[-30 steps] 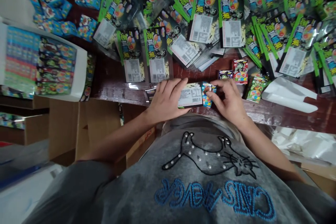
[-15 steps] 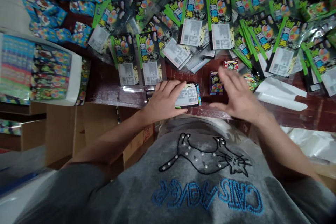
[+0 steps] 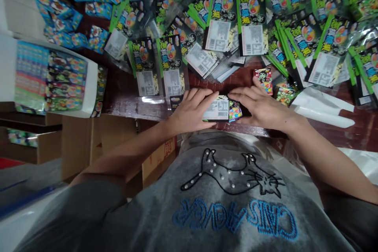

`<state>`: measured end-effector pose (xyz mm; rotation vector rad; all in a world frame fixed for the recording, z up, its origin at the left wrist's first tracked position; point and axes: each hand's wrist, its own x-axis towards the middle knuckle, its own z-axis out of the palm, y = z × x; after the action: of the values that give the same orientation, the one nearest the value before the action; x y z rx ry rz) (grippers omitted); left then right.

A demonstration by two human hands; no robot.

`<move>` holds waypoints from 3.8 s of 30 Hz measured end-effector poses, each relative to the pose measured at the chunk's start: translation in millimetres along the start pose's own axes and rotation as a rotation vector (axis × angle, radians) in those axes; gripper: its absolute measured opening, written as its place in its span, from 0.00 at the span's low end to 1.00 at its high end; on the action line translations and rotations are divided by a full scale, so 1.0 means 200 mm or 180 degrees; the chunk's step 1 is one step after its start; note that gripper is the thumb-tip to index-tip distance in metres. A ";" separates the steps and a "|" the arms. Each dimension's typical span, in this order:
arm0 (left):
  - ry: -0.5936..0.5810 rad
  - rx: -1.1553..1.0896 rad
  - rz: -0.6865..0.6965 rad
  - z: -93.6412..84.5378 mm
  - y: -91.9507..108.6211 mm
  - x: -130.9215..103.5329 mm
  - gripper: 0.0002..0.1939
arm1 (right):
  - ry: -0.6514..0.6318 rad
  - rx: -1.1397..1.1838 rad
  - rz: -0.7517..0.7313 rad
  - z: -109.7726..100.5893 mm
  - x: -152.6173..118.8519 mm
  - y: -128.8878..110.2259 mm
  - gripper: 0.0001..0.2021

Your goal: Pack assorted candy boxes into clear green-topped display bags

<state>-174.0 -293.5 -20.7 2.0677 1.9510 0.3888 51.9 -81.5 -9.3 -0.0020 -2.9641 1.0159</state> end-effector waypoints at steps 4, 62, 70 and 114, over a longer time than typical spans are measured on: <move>-0.0070 -0.0033 0.0078 -0.01 -0.02 0.02 0.48 | 0.0086 0.0174 0.0053 -0.04 -0.03 0.05 0.43; 0.0299 -0.0127 0.0011 0.03 0.19 0.22 0.48 | 0.0065 -0.0880 0.0107 -0.17 -0.18 0.04 0.33; 0.0513 -0.0423 -0.0351 0.07 0.27 0.32 0.51 | 0.0559 -0.0332 0.0136 -0.20 -0.19 0.05 0.48; 0.0240 -0.3516 -0.0762 0.01 0.24 0.66 0.11 | 0.2336 0.1682 0.1676 -0.11 -0.28 -0.06 0.10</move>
<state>-121.5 -165.1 -2.5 1.0987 1.4253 1.1614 107.6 -77.4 15.8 -0.9536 -2.0001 1.4139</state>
